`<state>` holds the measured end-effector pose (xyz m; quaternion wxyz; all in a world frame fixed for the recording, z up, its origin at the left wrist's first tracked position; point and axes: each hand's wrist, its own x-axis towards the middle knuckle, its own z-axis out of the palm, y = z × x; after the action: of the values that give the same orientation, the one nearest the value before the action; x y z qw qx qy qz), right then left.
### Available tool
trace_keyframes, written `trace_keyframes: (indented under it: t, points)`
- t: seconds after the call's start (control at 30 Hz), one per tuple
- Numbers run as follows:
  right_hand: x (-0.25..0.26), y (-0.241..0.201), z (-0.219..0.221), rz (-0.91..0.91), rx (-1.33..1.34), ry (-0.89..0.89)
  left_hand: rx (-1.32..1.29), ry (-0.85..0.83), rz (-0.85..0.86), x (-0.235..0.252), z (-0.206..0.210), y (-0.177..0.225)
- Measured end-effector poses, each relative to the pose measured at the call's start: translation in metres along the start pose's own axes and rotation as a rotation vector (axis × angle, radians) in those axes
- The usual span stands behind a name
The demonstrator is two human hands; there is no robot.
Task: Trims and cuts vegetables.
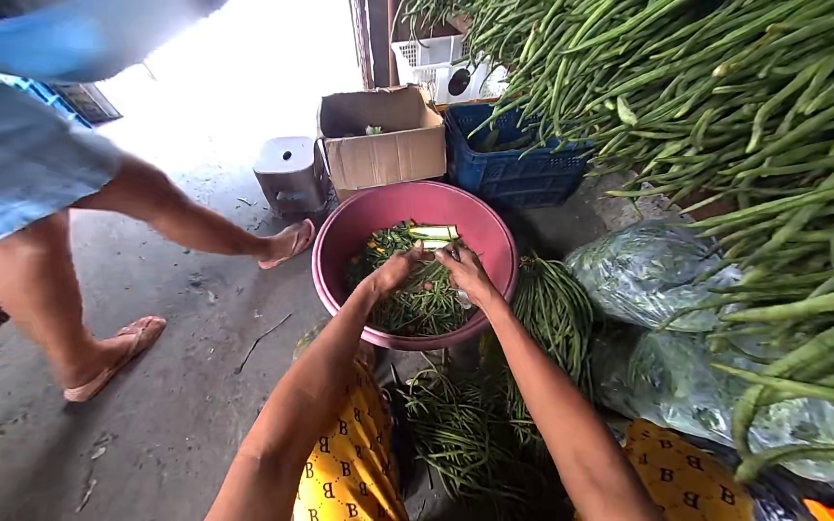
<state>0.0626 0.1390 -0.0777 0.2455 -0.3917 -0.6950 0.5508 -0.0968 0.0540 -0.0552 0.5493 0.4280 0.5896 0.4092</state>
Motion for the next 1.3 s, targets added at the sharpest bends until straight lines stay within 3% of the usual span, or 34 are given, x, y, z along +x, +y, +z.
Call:
trace_keyframes:
  t: [0.07, 0.23, 0.47, 0.63, 0.77, 0.83, 0.93, 1.03, 1.17, 1.3]
  points:
    - [0.000, 0.003, -0.005, 0.011, -0.020, 0.069, 0.038, -0.005, -0.005, 0.002, -0.001, -0.002]
    - [0.008, 0.017, -0.004, 0.050, -0.046, 0.171, 0.431, -0.115, 0.088, 0.004, 0.003, -0.004]
    - [0.002, 0.023, 0.000, 0.090, 0.004, 0.264, 0.819, -0.041, 0.107, 0.007, 0.015, -0.005]
    - [-0.031, 0.034, -0.004, 0.143, 0.166, 0.362, 0.950, -0.093, 0.189, 0.004, 0.026, -0.006]
    - [-0.090, 0.057, -0.008, 0.296, 0.430, 0.417, 1.104, -0.307, 0.276, -0.006, 0.052, -0.012]
    - [-0.125, 0.083, -0.015, 0.476, 0.287, 0.366, 1.229, -0.485, 0.228, -0.013, 0.071, -0.019]
    - [-0.170, 0.117, -0.023, 0.659, -0.207, 0.218, 1.310, -0.691, 0.016, -0.018, 0.094, -0.026]
    - [-0.189, 0.125, -0.021, 0.578, -0.194, 0.268, 1.275, -0.747, -0.044, -0.010, 0.095, -0.031]
    - [-0.194, 0.112, -0.020, 0.291, 0.171, 0.222, 1.270, -0.813, -0.149, -0.009, 0.100, -0.027]
    - [-0.183, 0.101, -0.012, 0.072, -0.158, -0.008, 1.250, -0.853, -0.218, -0.015, 0.103, -0.024]
